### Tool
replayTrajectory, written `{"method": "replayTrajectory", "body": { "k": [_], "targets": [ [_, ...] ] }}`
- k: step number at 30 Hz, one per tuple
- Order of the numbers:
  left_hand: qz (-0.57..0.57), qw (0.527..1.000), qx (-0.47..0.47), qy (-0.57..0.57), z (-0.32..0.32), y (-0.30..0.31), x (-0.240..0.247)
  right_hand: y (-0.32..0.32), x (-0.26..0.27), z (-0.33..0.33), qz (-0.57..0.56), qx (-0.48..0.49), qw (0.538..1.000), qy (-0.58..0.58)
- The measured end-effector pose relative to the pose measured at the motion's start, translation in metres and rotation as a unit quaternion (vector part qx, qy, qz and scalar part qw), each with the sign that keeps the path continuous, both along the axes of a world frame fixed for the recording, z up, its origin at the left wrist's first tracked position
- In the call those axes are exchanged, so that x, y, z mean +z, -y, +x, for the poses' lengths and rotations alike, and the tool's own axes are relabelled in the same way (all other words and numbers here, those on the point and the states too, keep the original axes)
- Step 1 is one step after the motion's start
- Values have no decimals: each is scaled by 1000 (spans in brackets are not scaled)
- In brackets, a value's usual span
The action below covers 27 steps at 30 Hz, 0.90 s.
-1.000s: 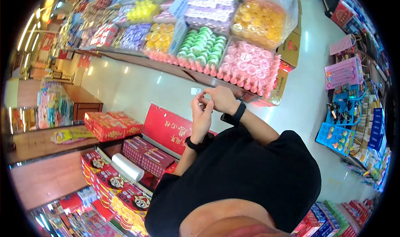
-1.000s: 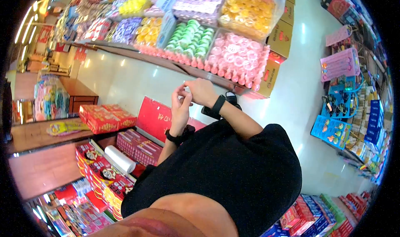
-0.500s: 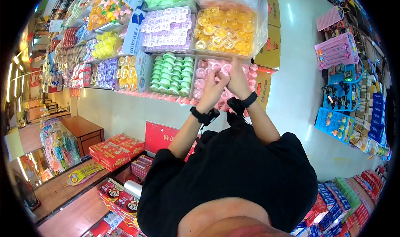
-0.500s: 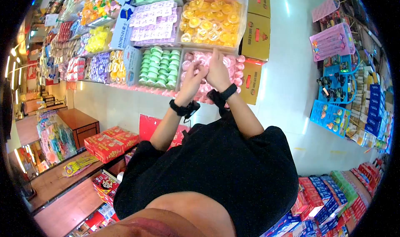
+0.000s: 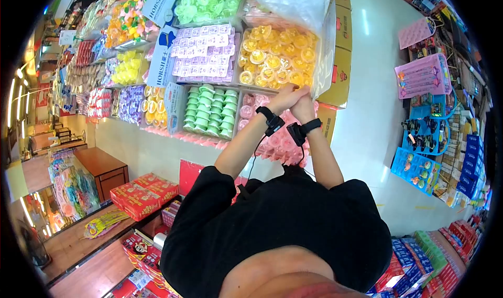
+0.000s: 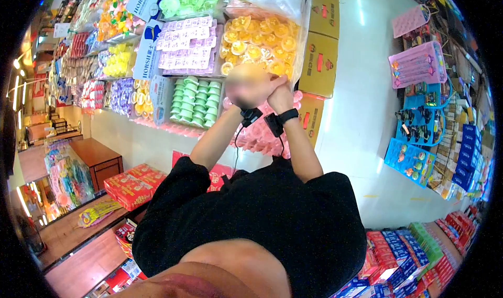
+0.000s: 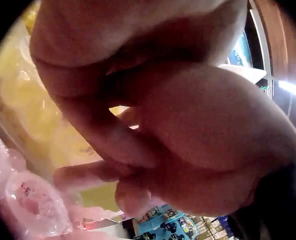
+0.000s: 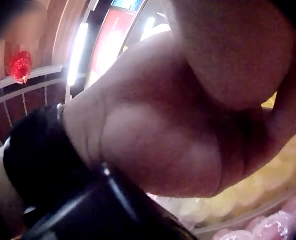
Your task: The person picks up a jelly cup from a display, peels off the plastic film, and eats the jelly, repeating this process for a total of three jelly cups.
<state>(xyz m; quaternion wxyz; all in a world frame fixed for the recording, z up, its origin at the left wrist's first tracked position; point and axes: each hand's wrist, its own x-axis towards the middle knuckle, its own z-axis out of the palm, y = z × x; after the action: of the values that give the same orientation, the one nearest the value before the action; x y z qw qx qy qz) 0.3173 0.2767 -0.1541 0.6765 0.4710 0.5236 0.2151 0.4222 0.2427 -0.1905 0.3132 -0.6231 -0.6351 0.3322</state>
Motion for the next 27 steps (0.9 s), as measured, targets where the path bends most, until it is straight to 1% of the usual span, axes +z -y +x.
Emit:
{"method": "replayTrajectory", "body": {
  "k": [1,2,4,5,6,8,9,10,11,12,14,15,16,18,19,20,22,23,24,26,27],
  "targets": [
    [15,1000,15,-23,2,0,-1,2,-2,-3,16,-40,999,3],
    [30,998,31,-45,4,0,-2,0,-3,-1,17,-36,999,4],
    [26,999,35,-27,5,-2,-5,-4,0,2,18,28,999,41],
    [23,999,36,-10,3,-2,-6,0,2,1,80,12,995,55],
    [26,999,41,-8,3,0,0,3,10,-3,84,17,995,57],
    [97,989,98,-55,2,11,14,9,26,-11,174,-76,980,52],
    [99,988,108,-52,1,17,22,11,32,-13,200,-74,976,48],
    [130,979,138,-78,-1,23,30,12,48,-15,205,-63,976,49],
    [160,967,170,-104,-5,30,37,14,64,-17,140,-47,989,12],
    [162,964,184,-101,-10,39,40,19,75,-19,73,-30,997,-24],
    [211,948,223,-84,-23,55,46,27,85,-25,68,5,997,-33],
    [245,936,227,-110,-30,63,43,30,91,-29,59,26,997,-45],
    [256,930,240,-110,-35,72,49,34,97,-33,80,55,995,-29],
    [225,933,275,-61,-46,97,59,46,111,-45,81,98,991,-45],
    [229,932,272,-72,-54,110,64,55,118,-53,116,116,985,-48],
    [239,926,284,-75,-64,121,68,62,125,-62,126,129,982,-51],
    [283,900,310,-115,-80,151,74,84,144,-79,81,160,983,-42],
    [287,893,327,-116,-88,165,76,96,158,-90,50,180,981,-42],
    [306,876,351,-124,-98,180,80,107,161,-102,57,199,978,-39],
    [324,848,398,-135,-118,213,89,129,162,-126,52,249,961,-105],
    [317,834,431,-133,-128,233,96,140,159,-140,6,268,957,-113]
  ]
}}
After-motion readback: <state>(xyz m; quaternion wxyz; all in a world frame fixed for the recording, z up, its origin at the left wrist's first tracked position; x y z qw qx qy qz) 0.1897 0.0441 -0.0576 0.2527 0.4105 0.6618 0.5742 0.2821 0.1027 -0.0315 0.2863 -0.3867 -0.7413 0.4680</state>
